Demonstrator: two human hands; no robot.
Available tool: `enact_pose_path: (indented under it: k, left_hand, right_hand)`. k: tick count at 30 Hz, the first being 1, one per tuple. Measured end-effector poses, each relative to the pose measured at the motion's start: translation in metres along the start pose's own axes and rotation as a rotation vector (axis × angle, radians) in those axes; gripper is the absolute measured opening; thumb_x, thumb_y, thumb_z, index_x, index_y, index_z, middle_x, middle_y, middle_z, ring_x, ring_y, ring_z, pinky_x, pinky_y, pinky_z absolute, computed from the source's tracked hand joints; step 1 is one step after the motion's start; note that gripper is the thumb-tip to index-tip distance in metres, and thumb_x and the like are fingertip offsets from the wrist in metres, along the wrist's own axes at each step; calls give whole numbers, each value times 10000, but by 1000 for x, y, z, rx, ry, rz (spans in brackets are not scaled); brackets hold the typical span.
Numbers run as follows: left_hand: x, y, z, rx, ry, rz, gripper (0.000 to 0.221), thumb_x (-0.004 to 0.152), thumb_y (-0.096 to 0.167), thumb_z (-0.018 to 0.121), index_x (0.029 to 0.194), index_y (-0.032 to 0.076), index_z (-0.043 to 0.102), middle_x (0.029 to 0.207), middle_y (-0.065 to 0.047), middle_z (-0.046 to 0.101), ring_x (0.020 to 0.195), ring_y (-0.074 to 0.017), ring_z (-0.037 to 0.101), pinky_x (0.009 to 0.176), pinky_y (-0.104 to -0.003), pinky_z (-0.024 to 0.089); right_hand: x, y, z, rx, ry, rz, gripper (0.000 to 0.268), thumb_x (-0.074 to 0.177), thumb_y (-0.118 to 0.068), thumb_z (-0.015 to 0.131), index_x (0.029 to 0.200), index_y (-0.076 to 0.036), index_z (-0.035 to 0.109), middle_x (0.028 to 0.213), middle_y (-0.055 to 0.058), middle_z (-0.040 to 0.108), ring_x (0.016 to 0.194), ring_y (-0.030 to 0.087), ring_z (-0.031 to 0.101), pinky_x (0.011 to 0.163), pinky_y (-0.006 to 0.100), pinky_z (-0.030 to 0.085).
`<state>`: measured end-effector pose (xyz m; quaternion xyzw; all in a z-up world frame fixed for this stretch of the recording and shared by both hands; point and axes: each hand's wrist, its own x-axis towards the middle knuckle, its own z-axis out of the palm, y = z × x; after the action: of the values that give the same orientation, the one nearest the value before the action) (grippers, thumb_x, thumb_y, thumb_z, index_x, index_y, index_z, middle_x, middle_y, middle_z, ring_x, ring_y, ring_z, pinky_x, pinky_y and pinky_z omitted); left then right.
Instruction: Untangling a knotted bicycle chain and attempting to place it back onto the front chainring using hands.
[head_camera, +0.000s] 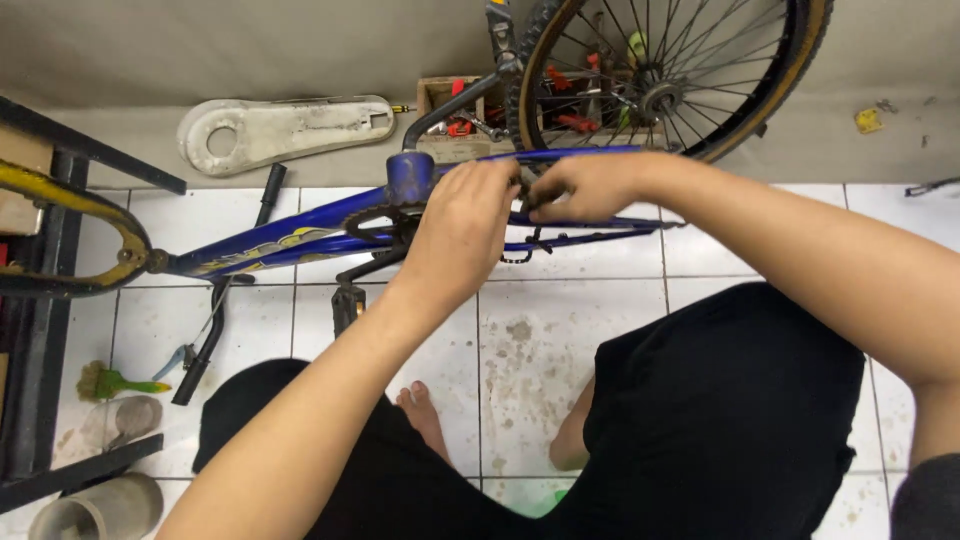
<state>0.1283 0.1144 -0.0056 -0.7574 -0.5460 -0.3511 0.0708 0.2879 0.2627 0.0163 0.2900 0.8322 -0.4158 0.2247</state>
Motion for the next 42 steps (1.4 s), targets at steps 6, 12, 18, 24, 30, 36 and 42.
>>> enact_pose_path:
  k: [6,12,18,24,30,36,42]
  left_hand:
    - [16,24,-31,-321,-28,-95,124,1076,58,508,1175,14,569,897,-107,562,878,-341,655,817,-436,554]
    - [31,18,-23,-286,-14,-87,108,1055,60,539,1158,34,563,895,-98,550,858,-321,667,772,-413,569]
    - [28,11,3,206,-97,56,160,987,167,670,1054,30,624,816,-89,569,770,-303,680,667,-408,573]
    - [29,2,25,265,-218,-19,157,1036,220,555,962,102,629,697,-21,590,628,-251,704,611,-389,555]
    - [55,6,0,-25,-414,-282,230,1022,258,542,1003,67,668,704,-123,684,708,-432,732,619,-497,573]
    - [71,24,-25,-375,-355,-441,205,976,208,590,844,67,657,581,-58,600,548,-217,646,569,-341,518]
    - [70,10,8,-375,-333,-444,287,985,219,614,748,58,633,526,-73,574,515,-197,606,515,-292,483]
  right_hand:
    - [-42,-10,2,-44,223,-37,349,899,-361,709,1174,-162,793,1144,139,789,1177,387,685,1039,514,503]
    - [-56,6,10,-37,371,-13,313,931,-333,715,1206,-203,785,1125,91,788,1136,316,706,994,461,526]
    - [-64,30,1,78,374,-31,348,914,-309,719,1219,-151,767,1146,151,770,1149,374,687,1007,509,511]
    - [-50,35,14,410,352,-112,310,976,-277,682,1249,-146,750,1161,105,768,1112,255,683,1015,414,486]
    - [-45,50,8,858,198,-166,389,996,-224,630,1325,-18,664,1301,139,680,1263,254,620,1089,468,474]
    - [-33,70,13,1135,158,-197,200,978,-202,696,1067,-26,728,1016,131,750,1057,244,744,1018,428,563]
    - [-21,79,17,1161,212,-238,178,960,-167,726,1010,4,725,900,117,693,958,250,740,904,428,615]
